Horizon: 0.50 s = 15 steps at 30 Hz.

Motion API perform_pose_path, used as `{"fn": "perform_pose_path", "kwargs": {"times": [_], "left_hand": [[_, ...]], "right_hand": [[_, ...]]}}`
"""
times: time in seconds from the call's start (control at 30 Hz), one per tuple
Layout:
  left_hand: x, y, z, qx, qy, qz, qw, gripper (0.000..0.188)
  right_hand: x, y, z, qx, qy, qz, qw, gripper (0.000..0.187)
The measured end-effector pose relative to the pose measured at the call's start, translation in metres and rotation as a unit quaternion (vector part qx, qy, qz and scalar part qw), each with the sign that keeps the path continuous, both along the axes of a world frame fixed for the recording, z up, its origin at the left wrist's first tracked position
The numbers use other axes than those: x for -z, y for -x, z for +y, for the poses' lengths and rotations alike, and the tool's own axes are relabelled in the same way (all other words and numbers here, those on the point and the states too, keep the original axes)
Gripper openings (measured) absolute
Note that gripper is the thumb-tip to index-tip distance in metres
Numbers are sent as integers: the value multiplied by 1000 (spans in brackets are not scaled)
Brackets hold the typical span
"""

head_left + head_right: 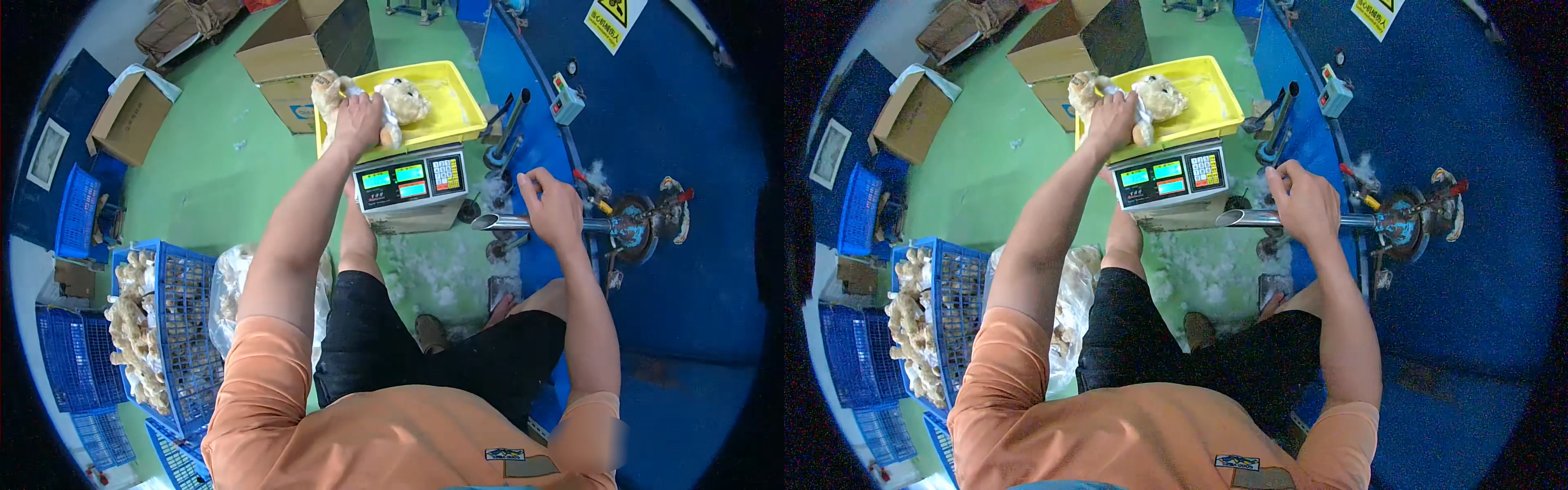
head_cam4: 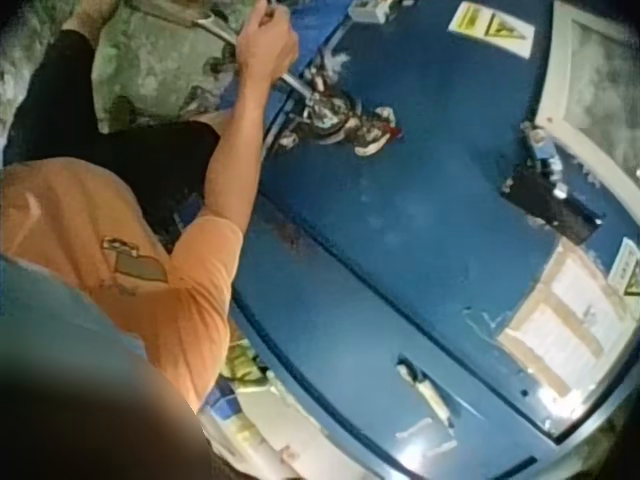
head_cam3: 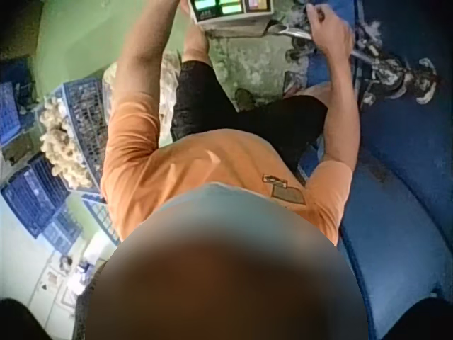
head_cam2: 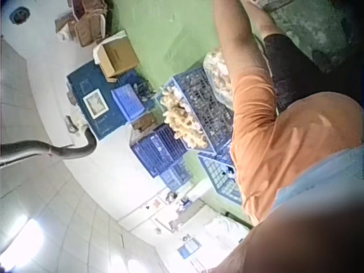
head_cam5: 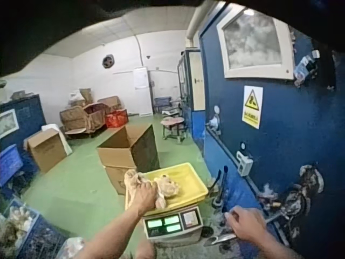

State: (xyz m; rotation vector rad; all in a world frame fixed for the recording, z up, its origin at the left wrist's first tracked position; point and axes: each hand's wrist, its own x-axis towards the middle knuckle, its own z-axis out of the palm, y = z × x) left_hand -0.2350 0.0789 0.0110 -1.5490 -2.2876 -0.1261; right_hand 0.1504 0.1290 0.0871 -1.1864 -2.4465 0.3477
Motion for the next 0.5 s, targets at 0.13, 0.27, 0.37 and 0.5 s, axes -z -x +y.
{"fn": "perform_pose_path", "kwargs": {"times": [0.13, 0.27, 0.37, 0.5], "left_hand": [[-23, -14, -36, -7, -62, -75, 995, 34], [-53, -52, -104, 89, -257, -254, 928, 39], [-56, -100, -149, 66, -241, -507, 825, 37], [-1, -161, -198, -87, -170, -653, 733, 43]], "right_hand": [[2, 2, -1, -1, 0, -5, 1000, 34], [1, 2, -3, -12, -6, -7, 1000, 35], [2, -4, -1, 13, -14, -41, 999, 37], [0, -1, -4, 33, -6, -70, 997, 41]]}}
